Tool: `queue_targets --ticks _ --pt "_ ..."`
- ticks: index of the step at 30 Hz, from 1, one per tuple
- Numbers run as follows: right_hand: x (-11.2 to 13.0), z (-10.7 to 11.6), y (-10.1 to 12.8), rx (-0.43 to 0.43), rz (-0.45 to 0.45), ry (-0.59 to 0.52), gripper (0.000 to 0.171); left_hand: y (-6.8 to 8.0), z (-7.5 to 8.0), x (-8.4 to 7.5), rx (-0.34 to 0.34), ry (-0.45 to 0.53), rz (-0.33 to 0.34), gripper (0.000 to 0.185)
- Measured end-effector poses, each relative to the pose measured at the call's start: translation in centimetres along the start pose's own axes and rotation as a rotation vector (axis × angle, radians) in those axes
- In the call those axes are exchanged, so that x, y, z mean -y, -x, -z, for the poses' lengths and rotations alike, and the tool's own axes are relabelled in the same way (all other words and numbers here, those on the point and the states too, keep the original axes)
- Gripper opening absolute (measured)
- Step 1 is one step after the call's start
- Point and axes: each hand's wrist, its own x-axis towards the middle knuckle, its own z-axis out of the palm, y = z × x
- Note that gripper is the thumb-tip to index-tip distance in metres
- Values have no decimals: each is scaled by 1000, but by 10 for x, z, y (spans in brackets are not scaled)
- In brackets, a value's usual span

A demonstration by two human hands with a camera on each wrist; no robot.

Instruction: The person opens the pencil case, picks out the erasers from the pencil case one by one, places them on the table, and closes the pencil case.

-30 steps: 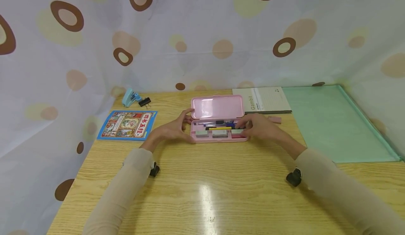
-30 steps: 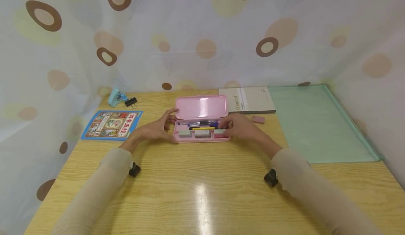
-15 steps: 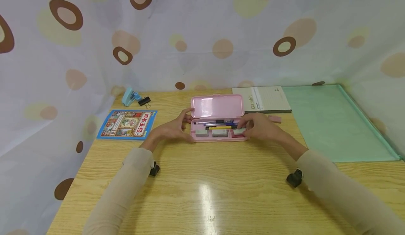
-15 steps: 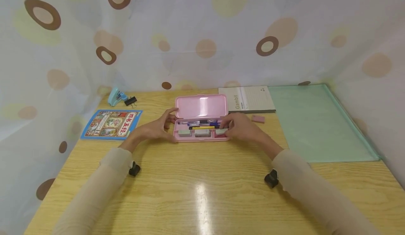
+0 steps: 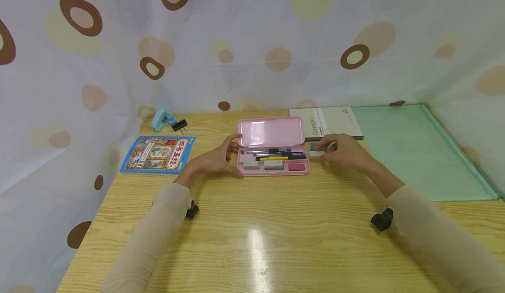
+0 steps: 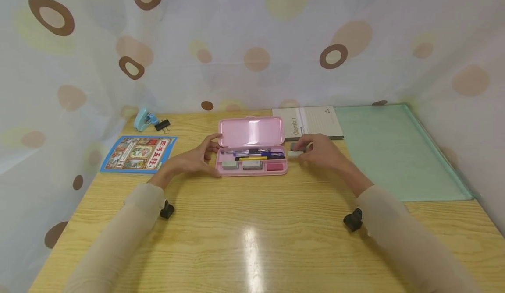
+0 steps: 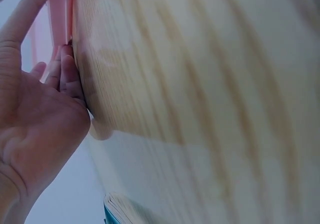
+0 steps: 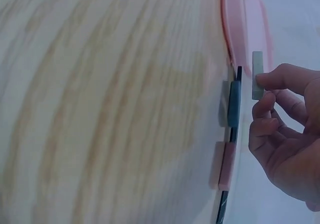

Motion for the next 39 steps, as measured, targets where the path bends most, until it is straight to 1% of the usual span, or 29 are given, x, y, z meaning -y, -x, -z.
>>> queue_targets --ticks 6,15,21,26,30,37,39 --pt "-7 -1 -1 -16 -27 57 21 -1 0 1 1 0 -9 120" --pt "-14 -5 -6 -26 -18 61 20 -1 0 0 0 -4 -4 120" --pt "-12 -6 -7 -31 -22 55 19 1 0 -2 3 -5 -4 119" --pt "-5 -8 -9 -26 -17 17 20 0 0 -2 2 -7 2 120" --pt "6 -13 -10 -6 16 -35 23 -1 0 -1 2 -8 4 120" --pt "25 -31 -17 84 35 -137 35 0 -1 -1 3 -13 8 120" --pt "30 -37 -20 102 44 -150 34 0 0 -2 3 -12 7 120"
